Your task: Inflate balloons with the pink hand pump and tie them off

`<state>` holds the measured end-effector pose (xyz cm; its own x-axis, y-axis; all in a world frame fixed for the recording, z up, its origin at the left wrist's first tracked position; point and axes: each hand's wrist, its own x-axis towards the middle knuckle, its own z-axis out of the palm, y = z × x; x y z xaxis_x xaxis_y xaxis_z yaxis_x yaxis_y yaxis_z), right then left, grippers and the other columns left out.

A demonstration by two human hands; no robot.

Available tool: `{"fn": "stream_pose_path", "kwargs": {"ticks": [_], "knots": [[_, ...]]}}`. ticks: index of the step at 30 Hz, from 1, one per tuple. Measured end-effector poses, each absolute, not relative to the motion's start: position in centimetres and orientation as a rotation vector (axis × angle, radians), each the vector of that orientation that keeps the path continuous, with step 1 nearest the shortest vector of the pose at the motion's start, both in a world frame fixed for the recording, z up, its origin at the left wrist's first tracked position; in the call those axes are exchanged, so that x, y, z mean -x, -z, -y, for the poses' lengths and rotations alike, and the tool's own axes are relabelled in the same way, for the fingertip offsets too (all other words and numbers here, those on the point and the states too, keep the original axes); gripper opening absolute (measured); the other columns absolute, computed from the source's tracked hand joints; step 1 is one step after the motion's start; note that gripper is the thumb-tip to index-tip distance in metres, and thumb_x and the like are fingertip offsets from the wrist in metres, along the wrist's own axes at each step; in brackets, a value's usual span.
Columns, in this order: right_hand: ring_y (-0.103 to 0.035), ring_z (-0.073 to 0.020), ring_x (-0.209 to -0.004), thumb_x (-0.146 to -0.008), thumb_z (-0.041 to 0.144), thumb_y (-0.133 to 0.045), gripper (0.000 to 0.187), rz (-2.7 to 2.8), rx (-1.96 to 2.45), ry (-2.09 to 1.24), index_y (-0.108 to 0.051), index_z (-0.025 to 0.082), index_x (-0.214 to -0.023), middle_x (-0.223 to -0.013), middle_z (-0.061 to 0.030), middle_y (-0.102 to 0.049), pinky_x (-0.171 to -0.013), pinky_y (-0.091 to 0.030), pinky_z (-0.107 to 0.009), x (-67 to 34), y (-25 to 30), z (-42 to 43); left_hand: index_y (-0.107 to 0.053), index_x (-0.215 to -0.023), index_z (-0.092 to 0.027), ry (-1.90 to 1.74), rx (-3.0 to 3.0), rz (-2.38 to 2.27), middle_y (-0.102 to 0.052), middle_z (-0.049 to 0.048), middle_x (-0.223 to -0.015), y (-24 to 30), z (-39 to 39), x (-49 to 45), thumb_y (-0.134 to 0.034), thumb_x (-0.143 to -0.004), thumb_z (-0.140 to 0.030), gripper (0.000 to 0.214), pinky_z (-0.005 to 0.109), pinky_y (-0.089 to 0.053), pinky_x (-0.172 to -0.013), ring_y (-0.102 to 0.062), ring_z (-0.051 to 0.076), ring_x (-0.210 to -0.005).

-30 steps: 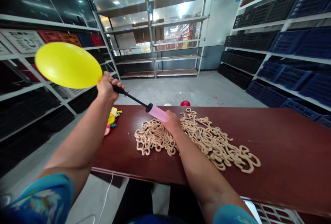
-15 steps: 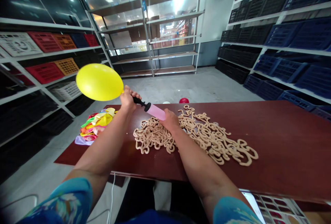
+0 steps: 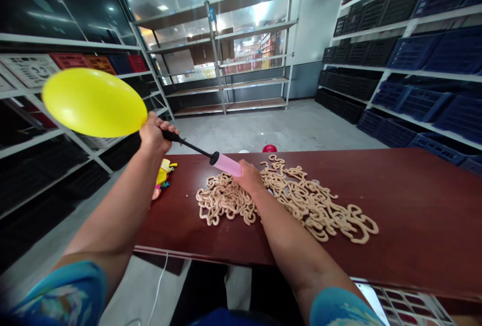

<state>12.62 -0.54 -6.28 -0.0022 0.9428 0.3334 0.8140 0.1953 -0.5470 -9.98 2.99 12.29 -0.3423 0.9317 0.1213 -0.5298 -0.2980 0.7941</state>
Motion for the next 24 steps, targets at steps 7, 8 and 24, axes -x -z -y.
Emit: {"fn": "stream_pose_path", "kwargs": {"ticks": [7,8,24], "knots": [[-0.056,-0.0189,-0.077,-0.06,0.033,-0.067,0.042,1.828,1.656,-0.264,-0.05,0.021,-0.098,-0.087,-0.0044,-0.059,-0.061,-0.038,-0.027,-12.7,7.1,0.1,-0.026,-0.057,-0.02,-1.867,-0.765,-0.8,-0.03,-0.0063,-0.041,-12.7,-3.8,10.0,-0.047,-0.081,-0.048,0.042,0.021,-0.037,-0.038,-0.038,0.009,-0.033],[-0.056,-0.0189,-0.077,-0.061,0.033,-0.067,0.042,1.827,1.663,-0.253,-0.05,0.02,-0.098,-0.087,-0.0047,-0.059,-0.061,-0.038,-0.027,-12.8,7.2,0.1,-0.026,-0.057,-0.02,-1.859,-0.773,-0.797,-0.03,-0.0064,-0.041,-12.1,-3.9,9.3,-0.047,-0.081,-0.049,0.042,0.021,-0.037,-0.038,-0.038,0.008,-0.033],[-0.057,-0.0194,-0.08,-0.065,0.035,-0.065,0.039,1.832,1.643,-0.242,-0.051,0.02,-0.098,-0.088,-0.0053,-0.061,-0.064,-0.039,-0.027,-12.7,6.6,0.4,-0.027,-0.056,-0.02,-1.701,-0.725,-0.815,-0.03,-0.0066,-0.042,-6.8,-3.3,4.1,-0.051,-0.077,-0.054,0.046,0.022,-0.04,-0.041,-0.041,0.009,-0.034]]}}
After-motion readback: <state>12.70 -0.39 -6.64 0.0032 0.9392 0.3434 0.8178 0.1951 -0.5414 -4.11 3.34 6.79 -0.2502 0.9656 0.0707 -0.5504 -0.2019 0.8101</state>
